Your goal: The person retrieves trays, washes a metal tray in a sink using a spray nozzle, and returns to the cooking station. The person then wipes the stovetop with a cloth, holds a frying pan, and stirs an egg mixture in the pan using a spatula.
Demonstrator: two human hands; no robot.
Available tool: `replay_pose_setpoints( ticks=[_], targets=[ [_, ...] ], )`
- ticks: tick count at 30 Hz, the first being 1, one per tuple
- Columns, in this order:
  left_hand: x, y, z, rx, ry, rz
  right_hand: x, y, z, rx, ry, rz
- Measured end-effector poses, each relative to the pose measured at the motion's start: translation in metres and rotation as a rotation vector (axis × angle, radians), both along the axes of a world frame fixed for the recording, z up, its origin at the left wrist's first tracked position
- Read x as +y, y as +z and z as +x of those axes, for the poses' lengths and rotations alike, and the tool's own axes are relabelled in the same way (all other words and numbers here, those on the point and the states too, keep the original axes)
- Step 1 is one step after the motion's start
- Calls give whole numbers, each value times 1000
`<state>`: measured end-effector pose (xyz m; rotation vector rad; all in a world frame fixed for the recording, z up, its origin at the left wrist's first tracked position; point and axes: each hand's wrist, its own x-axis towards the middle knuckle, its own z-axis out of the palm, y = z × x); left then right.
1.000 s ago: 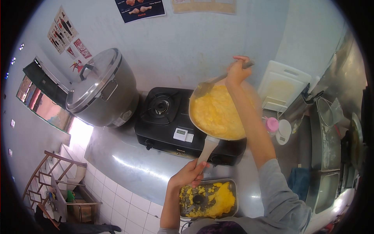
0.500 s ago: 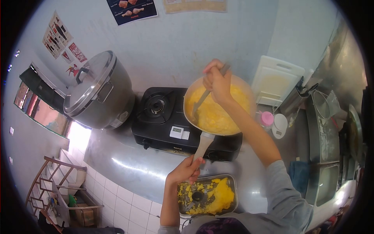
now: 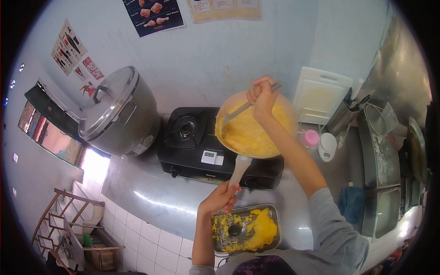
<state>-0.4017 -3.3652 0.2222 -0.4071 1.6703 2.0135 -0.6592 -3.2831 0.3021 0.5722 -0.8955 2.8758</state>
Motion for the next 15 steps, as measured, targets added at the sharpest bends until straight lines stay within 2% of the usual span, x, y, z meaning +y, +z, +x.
replay_pose_setpoints(
  ticks=[4, 11, 15],
  targets=[
    [1, 5, 0, -20, 0, 9, -15, -2, -19, -22, -128, -16],
    [0, 3, 1, -16, 12, 39, -16, 3, -28, -16, -140, 97],
    [-2, 0, 2, -37, 53, 68, -1, -4, -26, -25, -186, 75]
  ],
)
